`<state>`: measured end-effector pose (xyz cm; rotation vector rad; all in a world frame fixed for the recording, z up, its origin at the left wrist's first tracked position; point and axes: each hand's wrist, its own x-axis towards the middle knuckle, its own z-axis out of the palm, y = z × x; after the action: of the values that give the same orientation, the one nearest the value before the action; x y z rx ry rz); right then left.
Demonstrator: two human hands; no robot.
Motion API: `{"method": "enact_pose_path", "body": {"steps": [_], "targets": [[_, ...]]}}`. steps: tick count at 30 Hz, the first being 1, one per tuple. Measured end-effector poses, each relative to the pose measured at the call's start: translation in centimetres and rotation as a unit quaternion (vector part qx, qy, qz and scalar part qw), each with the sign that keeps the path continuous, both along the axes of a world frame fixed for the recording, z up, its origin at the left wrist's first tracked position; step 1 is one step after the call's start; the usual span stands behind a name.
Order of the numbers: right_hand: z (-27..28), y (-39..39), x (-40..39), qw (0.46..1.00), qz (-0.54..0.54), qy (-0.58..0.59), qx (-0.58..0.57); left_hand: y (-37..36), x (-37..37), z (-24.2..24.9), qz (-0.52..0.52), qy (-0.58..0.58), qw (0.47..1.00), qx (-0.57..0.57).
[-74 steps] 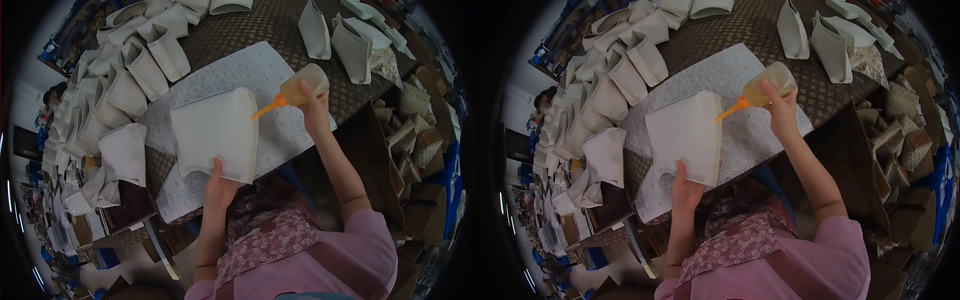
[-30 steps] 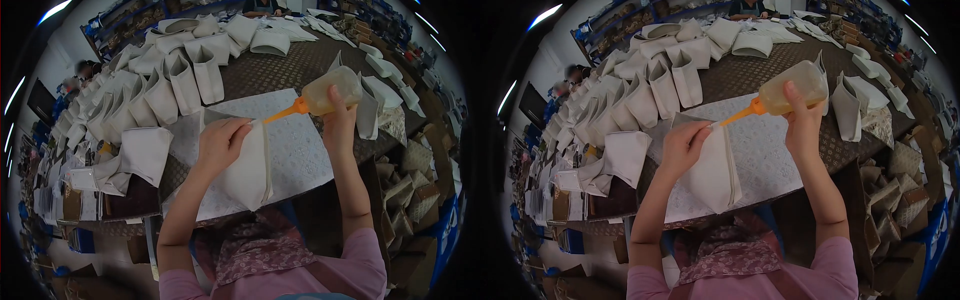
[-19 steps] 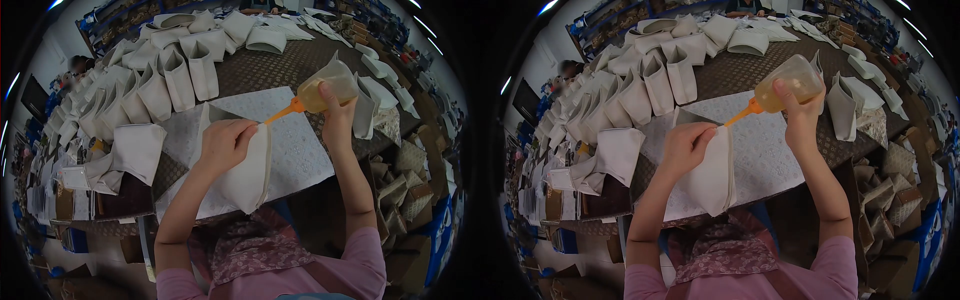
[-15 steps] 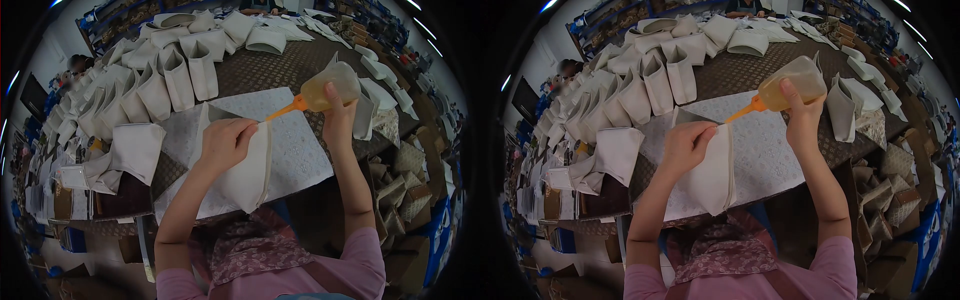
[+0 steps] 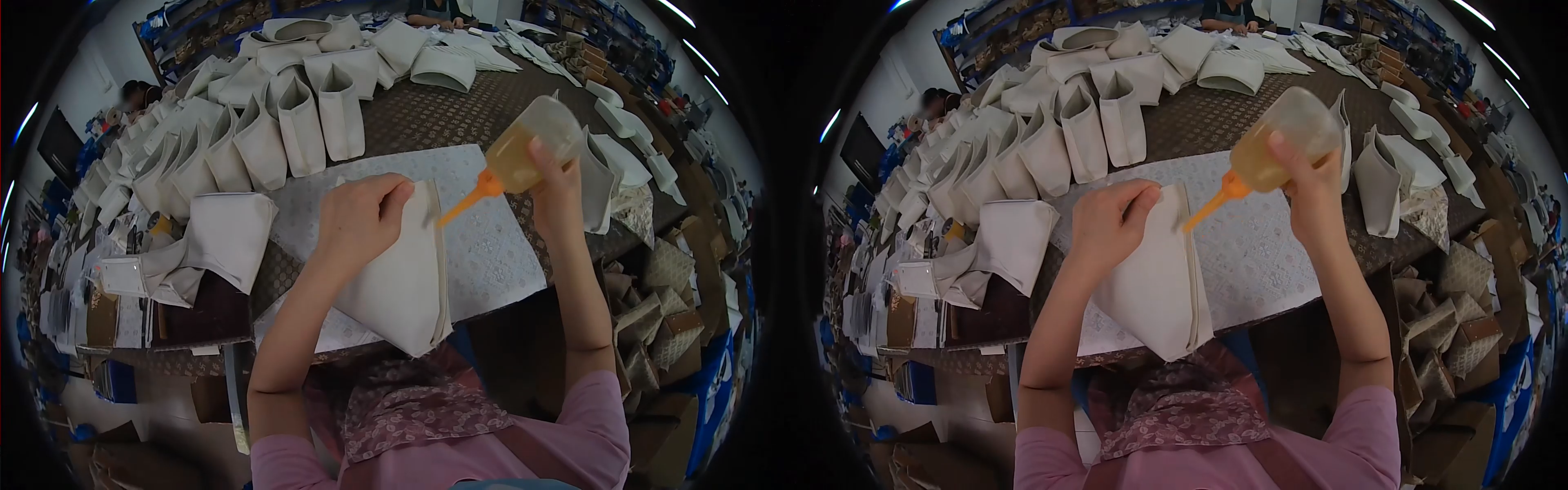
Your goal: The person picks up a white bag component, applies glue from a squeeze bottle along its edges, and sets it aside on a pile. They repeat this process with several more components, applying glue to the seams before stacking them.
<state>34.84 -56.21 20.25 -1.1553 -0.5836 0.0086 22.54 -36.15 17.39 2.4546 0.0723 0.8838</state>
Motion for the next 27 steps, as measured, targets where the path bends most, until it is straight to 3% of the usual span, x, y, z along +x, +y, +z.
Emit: {"method": "enact_pose_path", "body": {"steps": [2,8,11,14,17,27], "targets": [[0.8,0.6,0.7,0.998,-0.031,-0.010,0.050,0.2,-0.1,0.1,-0.003,0.043,0.999,-0.020],[-0.2,2.1,2.2,0.999,-0.033,-0.015,-0.015,-0.1,-0.6,-0.3,-0.015,0.056,0.998,-0.037],[-0.5,2.5,2.9,0.995,-0.085,-0.019,0.043,0.1,-0.6,-0.5,-0.007,0.055,0.998,-0.039],[0.7,1.9,1.9,0.999,-0.012,-0.008,0.036,0.2,-0.6,-0.8,-0.020,0.031,0.999,-0.028],[0.0,1.9,2.1,0.998,-0.046,-0.041,-0.032,0.0,-0.7,-0.5,-0.017,0.050,0.998,-0.039],[0.0,1.9,-0.3,0.996,-0.017,-0.025,-0.087,0.6,0.0,-1.2,0.014,0.026,0.999,-0.045]]}}
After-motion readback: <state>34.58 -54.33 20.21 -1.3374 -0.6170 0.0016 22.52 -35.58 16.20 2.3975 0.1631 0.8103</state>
